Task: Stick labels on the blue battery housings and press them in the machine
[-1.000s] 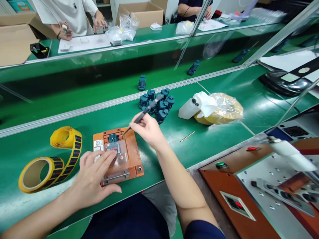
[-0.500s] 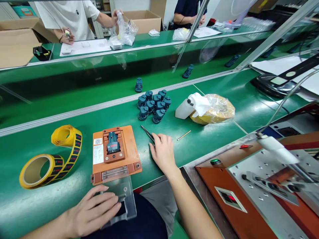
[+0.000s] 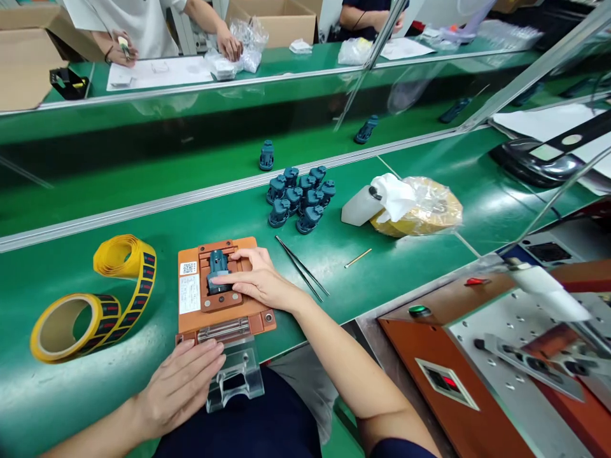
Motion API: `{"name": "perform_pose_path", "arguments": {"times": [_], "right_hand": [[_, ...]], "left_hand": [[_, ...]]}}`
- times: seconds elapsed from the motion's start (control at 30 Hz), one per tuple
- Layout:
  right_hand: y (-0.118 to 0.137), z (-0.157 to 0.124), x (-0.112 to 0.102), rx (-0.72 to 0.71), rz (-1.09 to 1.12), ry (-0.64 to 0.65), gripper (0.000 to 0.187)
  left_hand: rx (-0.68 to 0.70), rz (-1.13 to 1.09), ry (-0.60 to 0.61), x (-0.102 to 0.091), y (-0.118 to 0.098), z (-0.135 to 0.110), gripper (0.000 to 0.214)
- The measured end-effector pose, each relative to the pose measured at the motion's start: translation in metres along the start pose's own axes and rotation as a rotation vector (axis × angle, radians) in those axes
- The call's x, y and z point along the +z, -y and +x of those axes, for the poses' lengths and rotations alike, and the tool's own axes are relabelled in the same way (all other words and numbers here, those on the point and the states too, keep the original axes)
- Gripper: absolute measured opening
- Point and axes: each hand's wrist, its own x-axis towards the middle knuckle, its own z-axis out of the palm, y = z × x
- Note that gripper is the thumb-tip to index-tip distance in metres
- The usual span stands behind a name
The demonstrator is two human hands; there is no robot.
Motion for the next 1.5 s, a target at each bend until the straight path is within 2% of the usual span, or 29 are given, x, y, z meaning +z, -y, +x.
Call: {"name": "perform_pose_path", "arguments": {"times": [0.17, 0.27, 0.33, 0.43, 0.5, 0.57, 0.67, 0.73, 0.8, 0.83, 0.9, 1.03, 1.17, 1.37, 1.5], "right_hand": [[0.004, 0.007, -0.002, -0.043, 0.004, 0.034, 0.042], [0.008, 0.005, 0.0, -0.062, -0.001, 0.068, 0.039], [0.011, 0.006, 0.002, -0.019, -0.024, 0.018, 0.036], [0.018, 0.014, 0.002, 0.094, -0.072, -0.149, 0.033], [0.026, 0.021, 0.001, 0.165, -0.129, -0.188, 0.045], [0.036, 0.027, 0.001, 0.216, -0.226, -0.13, 0.058], [0.049, 0.033, 0.004, 0.225, -0.37, -0.106, 0.052], [0.059, 0.032, 0.004, 0.185, -0.412, -0.183, 0.047], [0.069, 0.028, 0.0, 0.125, -0.406, -0.258, 0.046], [0.074, 0.024, -0.004, 0.102, -0.381, -0.293, 0.047], [0.085, 0.014, -0.013, 0.091, -0.272, -0.364, 0.049], [0.1, -0.004, -0.027, 0.217, 0.132, -0.452, 0.046], [0.106, -0.01, -0.028, 0.271, 0.379, -0.529, 0.033], [0.109, -0.011, -0.021, 0.269, 0.333, -0.609, 0.032], [0.116, -0.011, -0.019, 0.268, 0.174, -0.644, 0.027]], "left_hand": [[-0.005, 0.001, -0.017, 0.0, 0.002, 0.002, 0.047], [0.009, 0.003, -0.025, 0.0, 0.003, 0.003, 0.045], [0.021, -0.006, -0.026, -0.002, 0.002, 0.002, 0.045], [0.039, -0.046, -0.061, -0.008, 0.006, 0.004, 0.047], [-0.008, -0.06, -0.148, -0.014, 0.014, 0.011, 0.05], [-0.158, -0.069, -0.274, -0.02, 0.029, 0.028, 0.051], [-0.536, -0.187, -0.433, -0.025, 0.059, 0.066, 0.036], [-0.799, -0.49, -0.467, -0.027, 0.078, 0.093, 0.03], [-0.939, -0.873, -0.407, -0.028, 0.09, 0.116, 0.041], [-0.952, -1.017, -0.363, -0.03, 0.092, 0.124, 0.047], [-0.91, -1.156, -0.336, -0.033, 0.092, 0.138, 0.051], [-0.812, -1.267, -0.499, -0.042, 0.077, 0.154, 0.043], [-0.765, -1.325, -0.519, -0.046, 0.063, 0.161, 0.04], [-0.739, -1.336, -0.524, -0.045, 0.057, 0.163, 0.039], [-0.739, -1.336, -0.522, -0.045, 0.056, 0.162, 0.038]]}}
